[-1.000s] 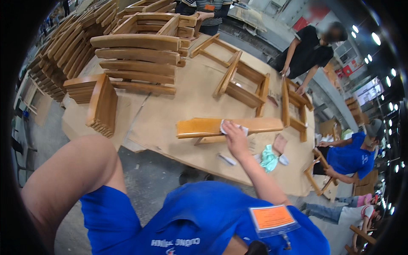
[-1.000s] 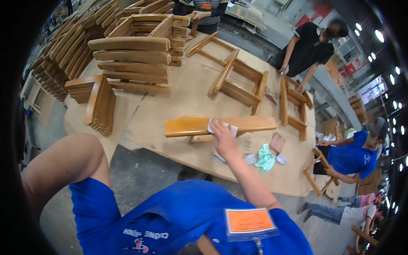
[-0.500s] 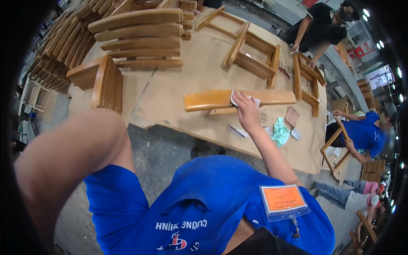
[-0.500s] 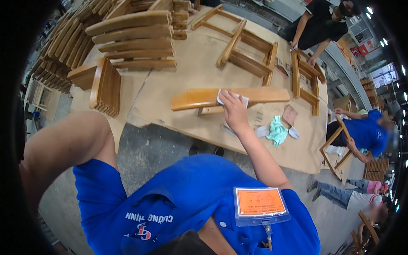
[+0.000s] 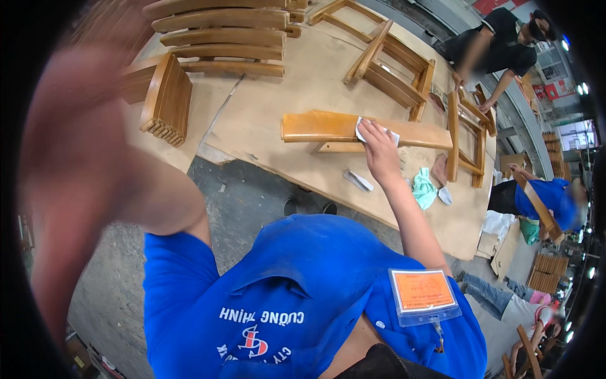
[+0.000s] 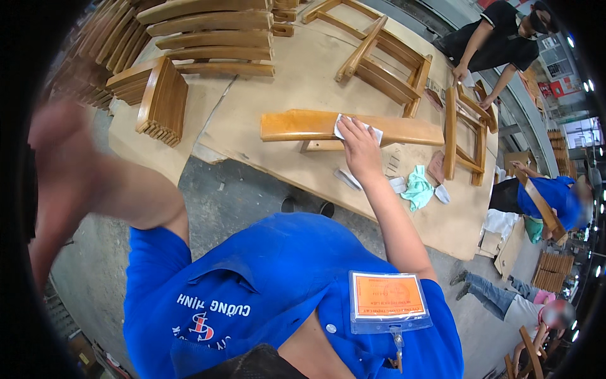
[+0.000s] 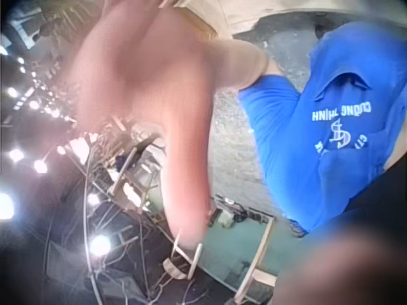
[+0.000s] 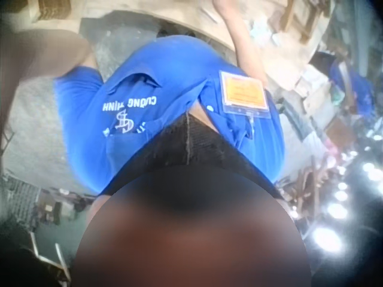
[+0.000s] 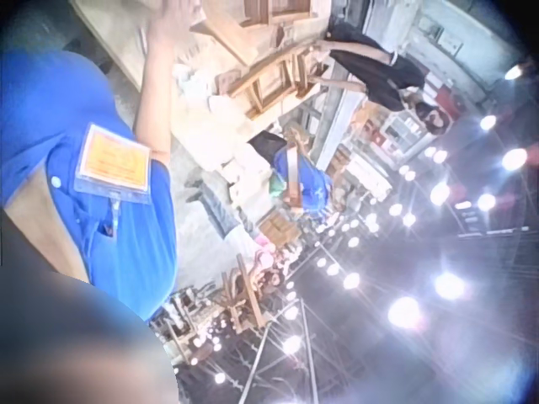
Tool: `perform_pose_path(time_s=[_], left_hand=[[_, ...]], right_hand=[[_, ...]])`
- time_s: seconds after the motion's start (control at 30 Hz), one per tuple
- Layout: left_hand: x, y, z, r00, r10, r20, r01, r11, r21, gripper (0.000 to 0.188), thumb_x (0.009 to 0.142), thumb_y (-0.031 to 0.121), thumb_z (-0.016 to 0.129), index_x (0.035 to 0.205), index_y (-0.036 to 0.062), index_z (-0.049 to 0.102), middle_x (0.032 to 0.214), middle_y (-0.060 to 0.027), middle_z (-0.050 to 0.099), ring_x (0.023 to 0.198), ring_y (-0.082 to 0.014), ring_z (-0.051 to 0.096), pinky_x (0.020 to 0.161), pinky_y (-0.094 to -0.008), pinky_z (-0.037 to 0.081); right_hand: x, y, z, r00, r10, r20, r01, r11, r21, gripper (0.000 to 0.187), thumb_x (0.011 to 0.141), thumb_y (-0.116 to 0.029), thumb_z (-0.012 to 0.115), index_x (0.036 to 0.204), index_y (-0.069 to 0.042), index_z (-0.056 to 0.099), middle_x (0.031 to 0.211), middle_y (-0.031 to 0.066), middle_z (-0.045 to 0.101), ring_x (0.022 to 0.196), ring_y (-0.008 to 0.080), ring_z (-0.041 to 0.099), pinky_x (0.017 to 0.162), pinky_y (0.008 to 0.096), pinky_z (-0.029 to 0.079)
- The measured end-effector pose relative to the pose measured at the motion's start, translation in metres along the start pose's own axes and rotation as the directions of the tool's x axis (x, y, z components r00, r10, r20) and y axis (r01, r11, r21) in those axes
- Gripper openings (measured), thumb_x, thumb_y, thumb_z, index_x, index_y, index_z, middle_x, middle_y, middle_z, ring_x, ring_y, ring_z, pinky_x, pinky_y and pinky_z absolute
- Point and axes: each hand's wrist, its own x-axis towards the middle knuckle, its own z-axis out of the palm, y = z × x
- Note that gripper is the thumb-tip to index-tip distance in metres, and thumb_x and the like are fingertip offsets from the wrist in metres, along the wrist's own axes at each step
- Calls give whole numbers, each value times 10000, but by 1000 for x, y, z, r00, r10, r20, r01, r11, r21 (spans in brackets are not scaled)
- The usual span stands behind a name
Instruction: The person wipes wooden chair frames with a white cloth and a small abrasive pad in a workshop. They handle several frames one at a time, turning them over to clean different sides, then place them back on the table.
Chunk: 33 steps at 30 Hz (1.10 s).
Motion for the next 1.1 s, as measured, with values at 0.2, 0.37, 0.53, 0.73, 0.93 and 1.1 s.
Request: perform_pose_path(time_s=[0.2, 0.37, 0.53, 0.73, 0.93, 1.1], left_hand=[[-198, -129, 48, 395, -918, 12, 798, 350, 491, 1216, 603, 273, 890, 1501, 66, 96, 1487, -267, 245, 1390, -357, 260, 1140, -408, 236], [-274, -147, 76, 346, -937, -45, 938, 346, 14, 778, 667, 130, 832, 1282, 46, 364, 1344, -134, 454, 1287, -257, 413, 1064, -354, 352], [-274, -154, 76, 440, -890, -123, 897, 427, 117, 693, 661, 121, 837, 1195, 78, 398, 1119, -126, 571, 1087, -226, 559, 920, -358, 463], [-267, -154, 73, 390, -918, -70, 920, 388, 49, 708, 657, 94, 832, 1210, 76, 390, 1185, -107, 542, 1132, -225, 531, 971, -339, 429], [-264, -152, 75, 201, -979, -19, 930, 197, -310, 702, 672, 92, 826, 1214, 75, 380, 1143, -116, 542, 1096, -213, 537, 944, -339, 439], [-267, -152, 74, 326, -944, -51, 944, 323, 63, 710, 661, 72, 818, 1216, 71, 375, 1119, -114, 545, 1069, -214, 544, 921, -334, 447]], right_hand=[[-19, 65, -41, 1000, -2, 26, 4, 998, -64, 452, 835, -39, 563, 1279, -126, 548, 1373, 43, 510, 1296, 295, 437, 1060, 492, 323], [-10, 11, -14, 991, -130, 37, 131, 991, -30, 514, 811, -17, 564, 1311, -127, 530, 1381, 45, 507, 1316, 310, 419, 1074, 486, 314], [17, -73, 43, 912, -371, 175, 331, 917, 221, 489, 841, -36, 584, 1314, -151, 539, 1391, 42, 501, 1332, 311, 403, 1085, 483, 305], [13, -23, -12, 972, -191, 139, 188, 982, 31, 452, 821, -17, 589, 1261, -116, 573, 1365, 85, 520, 1302, 337, 433, 1056, 499, 335], [24, -87, 30, 934, -332, 130, 309, 936, 166, 465, 827, -48, 586, 1287, -109, 549, 1391, 82, 494, 1306, 347, 423, 1049, 498, 343], [25, -80, 8, 929, -312, 199, 293, 948, 121, 491, 835, -58, 582, 1318, -120, 521, 1405, 77, 479, 1328, 334, 399, 1057, 485, 345]])
